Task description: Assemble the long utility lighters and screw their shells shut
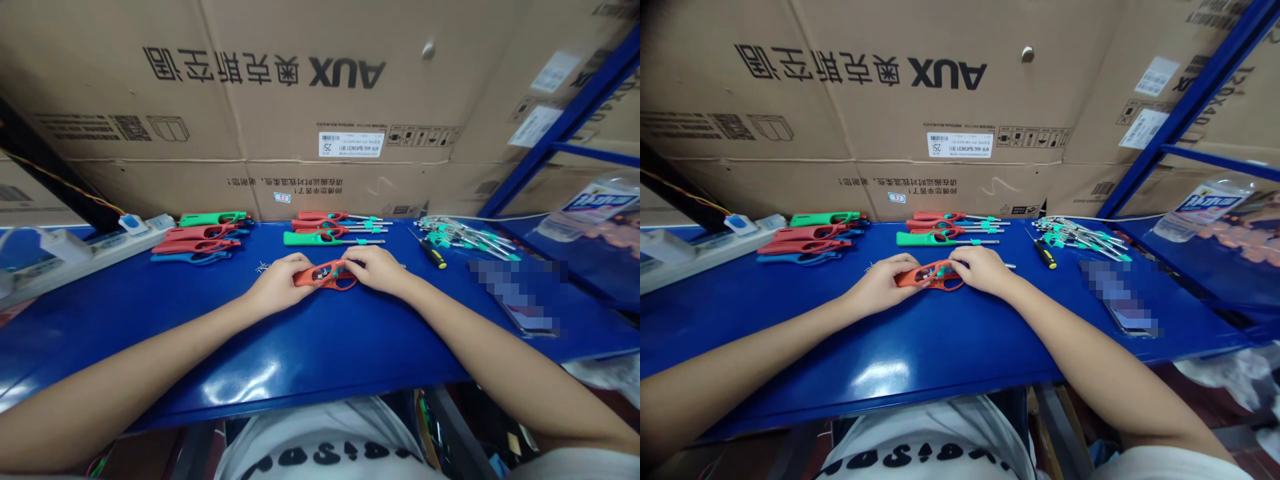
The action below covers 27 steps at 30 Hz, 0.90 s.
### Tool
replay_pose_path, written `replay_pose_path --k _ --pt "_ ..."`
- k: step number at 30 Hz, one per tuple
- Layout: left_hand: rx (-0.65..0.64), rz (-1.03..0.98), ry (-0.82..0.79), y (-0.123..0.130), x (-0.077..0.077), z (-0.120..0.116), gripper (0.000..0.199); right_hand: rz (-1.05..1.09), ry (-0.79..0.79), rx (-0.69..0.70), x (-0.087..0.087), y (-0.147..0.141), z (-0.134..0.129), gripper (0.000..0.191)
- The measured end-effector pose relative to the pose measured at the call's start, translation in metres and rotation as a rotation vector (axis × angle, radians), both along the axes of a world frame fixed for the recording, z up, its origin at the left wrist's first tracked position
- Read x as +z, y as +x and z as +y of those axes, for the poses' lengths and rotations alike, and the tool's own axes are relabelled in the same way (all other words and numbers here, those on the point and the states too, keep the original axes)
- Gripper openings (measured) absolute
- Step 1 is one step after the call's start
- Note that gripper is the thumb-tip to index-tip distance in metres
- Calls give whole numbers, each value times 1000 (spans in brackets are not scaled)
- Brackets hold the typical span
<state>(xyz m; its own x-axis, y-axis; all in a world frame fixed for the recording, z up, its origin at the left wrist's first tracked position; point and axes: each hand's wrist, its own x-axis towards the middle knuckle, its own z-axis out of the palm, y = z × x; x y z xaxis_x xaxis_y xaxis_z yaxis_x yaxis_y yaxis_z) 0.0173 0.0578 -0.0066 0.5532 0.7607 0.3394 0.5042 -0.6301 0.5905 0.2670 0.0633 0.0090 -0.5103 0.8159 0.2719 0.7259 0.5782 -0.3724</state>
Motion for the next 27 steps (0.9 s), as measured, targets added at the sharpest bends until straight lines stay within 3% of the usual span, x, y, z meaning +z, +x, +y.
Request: replay_pose_path --k 6,10,14,17,22,27 --pt "9 17 -27 3 6 0 22 163 -41 36 5 -1 0 27" --pt "22 78 -52 -2 24 1 24 275 -60 29 11 6 5 33" --pt "82 157 -92 -17 46 4 33 422 -25 -106 22 25 16 40" --pt "154 -43 -296 -18 53 5 34 535 -88 -128 29 31 18 47" --pt "95 -444 -673 15 42 -6 47 607 -197 172 29 1 2 47" --pt "49 -640 -738 47 35 -10 51 582 -398 224 32 -18 -15 40"
